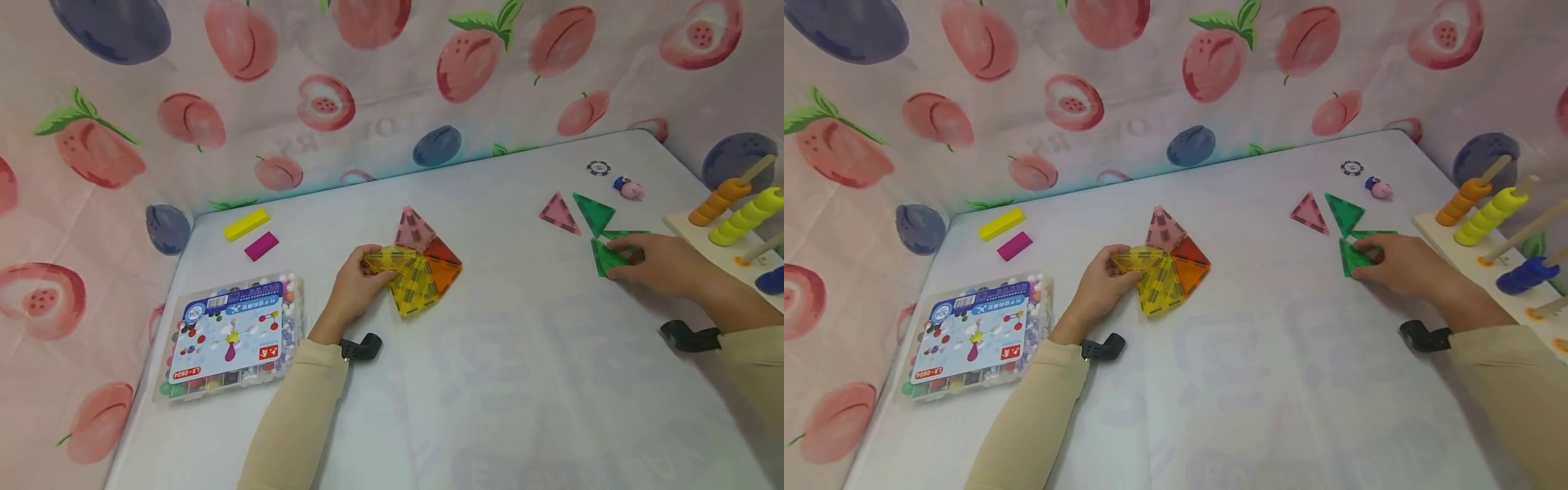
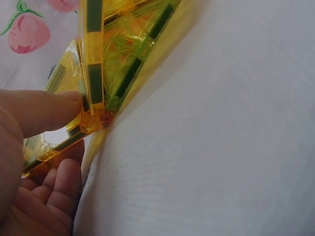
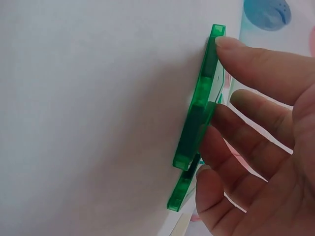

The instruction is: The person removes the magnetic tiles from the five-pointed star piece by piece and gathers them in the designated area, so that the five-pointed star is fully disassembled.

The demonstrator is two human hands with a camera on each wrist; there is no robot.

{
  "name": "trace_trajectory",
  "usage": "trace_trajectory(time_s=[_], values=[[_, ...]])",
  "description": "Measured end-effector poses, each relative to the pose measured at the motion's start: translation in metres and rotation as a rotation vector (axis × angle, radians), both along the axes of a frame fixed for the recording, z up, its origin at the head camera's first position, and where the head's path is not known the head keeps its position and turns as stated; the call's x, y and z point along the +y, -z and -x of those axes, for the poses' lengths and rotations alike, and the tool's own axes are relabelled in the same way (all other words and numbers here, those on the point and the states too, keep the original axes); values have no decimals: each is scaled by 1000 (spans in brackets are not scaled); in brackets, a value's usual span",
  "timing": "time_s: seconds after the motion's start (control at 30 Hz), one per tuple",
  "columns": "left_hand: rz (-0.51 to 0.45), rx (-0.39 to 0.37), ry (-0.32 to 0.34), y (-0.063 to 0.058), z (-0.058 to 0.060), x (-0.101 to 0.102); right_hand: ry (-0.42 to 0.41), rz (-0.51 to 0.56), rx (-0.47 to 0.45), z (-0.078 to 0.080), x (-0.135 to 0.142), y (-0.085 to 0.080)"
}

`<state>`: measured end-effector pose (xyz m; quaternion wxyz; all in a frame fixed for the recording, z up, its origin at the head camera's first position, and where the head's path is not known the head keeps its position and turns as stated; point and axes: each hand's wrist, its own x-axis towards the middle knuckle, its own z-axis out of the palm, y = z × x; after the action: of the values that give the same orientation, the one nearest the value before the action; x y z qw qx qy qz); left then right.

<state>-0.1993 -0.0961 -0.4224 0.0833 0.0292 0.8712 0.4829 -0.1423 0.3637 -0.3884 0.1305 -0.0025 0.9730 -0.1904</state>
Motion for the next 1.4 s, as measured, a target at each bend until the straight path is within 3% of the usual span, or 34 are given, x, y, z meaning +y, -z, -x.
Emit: trace_trajectory(time_s=[0.17,0.3,0.5,0.7,0.9,1.07,1.3,1.37,1.4], values=[[-1,4,-1,0,-1,0,15,-5,34,1,-1,-6],[-7,10,3,-1,-1,-1,21,18,120,5,-12,-20],[-3,32,46,-3,1,-5,-65,119,143,10,-68,-34],[47,-12,43,-8,-3,-8,-222,212,90,19,-131,-24],[105,-8,50,-14,-12,-10,-321,295,30,23,-170,-9],[184,-9,148,-22,-30,-14,-359,328,-16,22,-186,-3],[247,-109,454,-42,-57,-21,-340,342,-52,33,-194,0],[222,-136,457,-41,-58,-23,-310,344,-66,33,-192,0],[211,-152,418,-40,-58,-24,-294,343,-72,32,-190,-1]])
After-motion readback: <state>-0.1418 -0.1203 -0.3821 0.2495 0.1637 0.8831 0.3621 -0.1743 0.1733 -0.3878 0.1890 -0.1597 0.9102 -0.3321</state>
